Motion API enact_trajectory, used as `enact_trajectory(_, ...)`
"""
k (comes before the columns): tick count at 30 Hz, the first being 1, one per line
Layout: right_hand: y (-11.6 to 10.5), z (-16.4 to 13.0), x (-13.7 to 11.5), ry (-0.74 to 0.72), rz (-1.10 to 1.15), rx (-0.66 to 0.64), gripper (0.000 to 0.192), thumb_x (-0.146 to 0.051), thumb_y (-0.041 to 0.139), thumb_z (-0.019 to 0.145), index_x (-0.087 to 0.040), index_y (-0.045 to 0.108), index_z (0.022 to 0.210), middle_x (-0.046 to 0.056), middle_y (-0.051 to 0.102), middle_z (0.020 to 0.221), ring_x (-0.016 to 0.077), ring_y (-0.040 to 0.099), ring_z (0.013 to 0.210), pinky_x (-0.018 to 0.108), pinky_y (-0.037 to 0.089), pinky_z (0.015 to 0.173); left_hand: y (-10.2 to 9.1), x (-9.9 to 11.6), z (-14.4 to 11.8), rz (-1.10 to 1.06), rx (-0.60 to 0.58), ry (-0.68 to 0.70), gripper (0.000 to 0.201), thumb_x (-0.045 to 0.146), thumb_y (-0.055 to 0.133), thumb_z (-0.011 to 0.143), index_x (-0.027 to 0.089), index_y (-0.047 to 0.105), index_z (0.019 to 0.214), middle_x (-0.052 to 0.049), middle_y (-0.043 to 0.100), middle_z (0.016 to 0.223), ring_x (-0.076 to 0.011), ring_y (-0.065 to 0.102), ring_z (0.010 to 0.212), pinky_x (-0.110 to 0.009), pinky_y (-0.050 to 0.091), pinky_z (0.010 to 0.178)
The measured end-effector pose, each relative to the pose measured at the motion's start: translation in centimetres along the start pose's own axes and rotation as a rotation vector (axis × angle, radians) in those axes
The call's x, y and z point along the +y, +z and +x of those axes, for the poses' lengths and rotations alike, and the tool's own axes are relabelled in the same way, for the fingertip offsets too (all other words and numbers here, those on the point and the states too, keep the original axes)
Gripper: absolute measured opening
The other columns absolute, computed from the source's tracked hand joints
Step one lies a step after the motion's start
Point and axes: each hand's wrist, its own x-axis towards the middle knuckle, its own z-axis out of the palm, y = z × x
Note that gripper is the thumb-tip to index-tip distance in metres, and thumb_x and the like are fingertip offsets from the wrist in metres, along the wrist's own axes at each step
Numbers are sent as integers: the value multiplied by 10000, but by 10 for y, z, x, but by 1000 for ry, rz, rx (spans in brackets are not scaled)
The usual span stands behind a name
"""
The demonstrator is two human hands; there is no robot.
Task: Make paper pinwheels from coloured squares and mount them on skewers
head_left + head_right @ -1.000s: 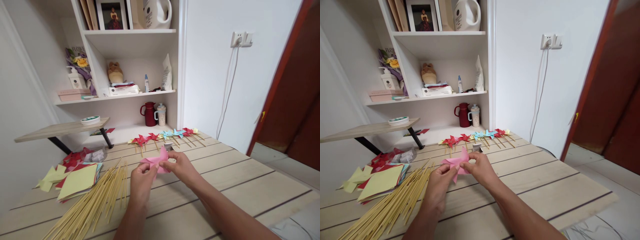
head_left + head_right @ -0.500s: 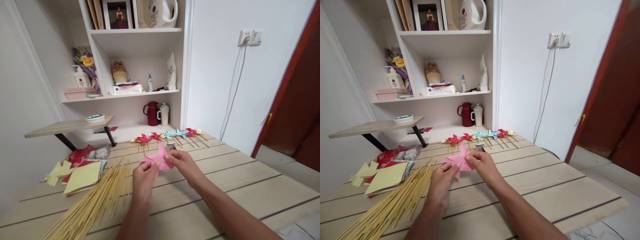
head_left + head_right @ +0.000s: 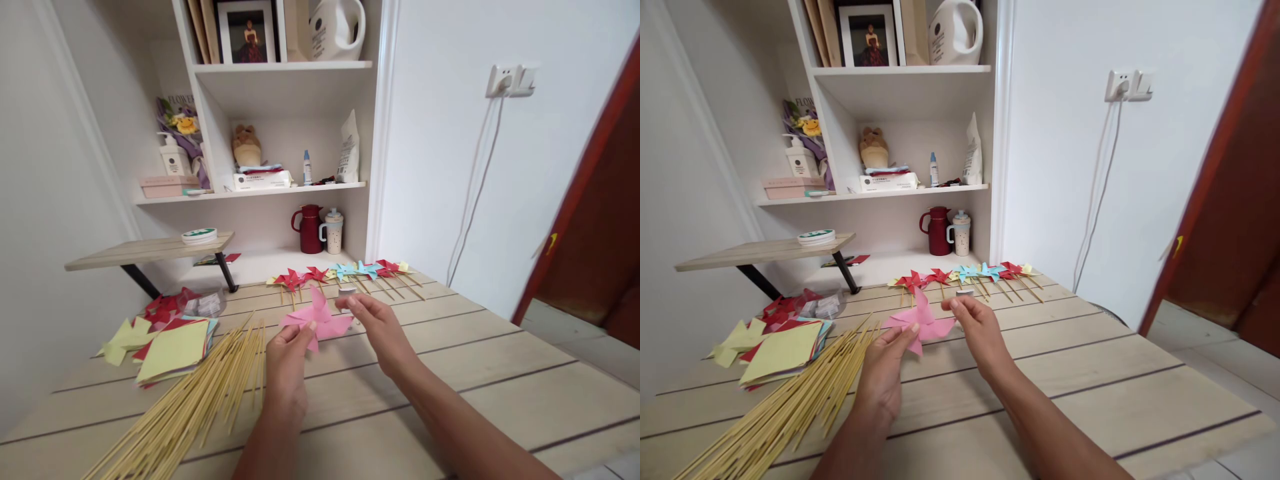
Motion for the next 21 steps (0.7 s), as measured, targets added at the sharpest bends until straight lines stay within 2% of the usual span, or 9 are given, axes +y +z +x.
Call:
enact_trajectory(3,-2,2,4,-27,29,91,331,-507,599,863,-205,732,889,69,732,988,248,603,1016,357,421,913,-1,-4,2,-41,9,23,237,345,829,611,157,761,738,-27,692,699,-161,588,715,-265,412,698)
enact_trajectory(7,-3,5,14,-31,74,155,342,-517,598,867,-202,722,916,62,724,906,227,615,934,356,427,891,-1,-8,2,-70,27,55,210,334,821,624,149,737,679,-11,658,644,-127,537,641,-240,376,639)
enact_trajectory(10,-3,6,22,-23,76,162,371,-536,595,864,-200,713,970,39,687,769,197,591,814,320,432,771,1,-9,0,-84,45,80,202,319,812,630,139,723,656,-7,639,623,-116,513,613,-235,360,618)
enact_trajectory(14,-2,4,32,31,136,149,398,-555,615,842,-188,698,968,-10,583,598,143,483,603,273,384,593,-1,-11,2,-117,92,119,229,312,802,629,145,658,565,21,575,564,-100,472,574,-230,344,596)
enact_trajectory(16,-2,3,38,79,148,115,386,-555,618,840,-186,689,927,-22,549,551,132,456,560,260,357,548,-5,-14,8,-137,124,131,213,310,800,625,144,670,591,20,585,578,-101,480,580,-230,349,601)
enact_trajectory(21,6,-2,49,157,156,17,405,-541,596,865,-196,567,654,-63,389,408,112,394,471,251,328,508,-19,-22,27,-193,204,137,224,329,813,609,140,695,633,8,623,603,-113,526,607,-238,371,628)
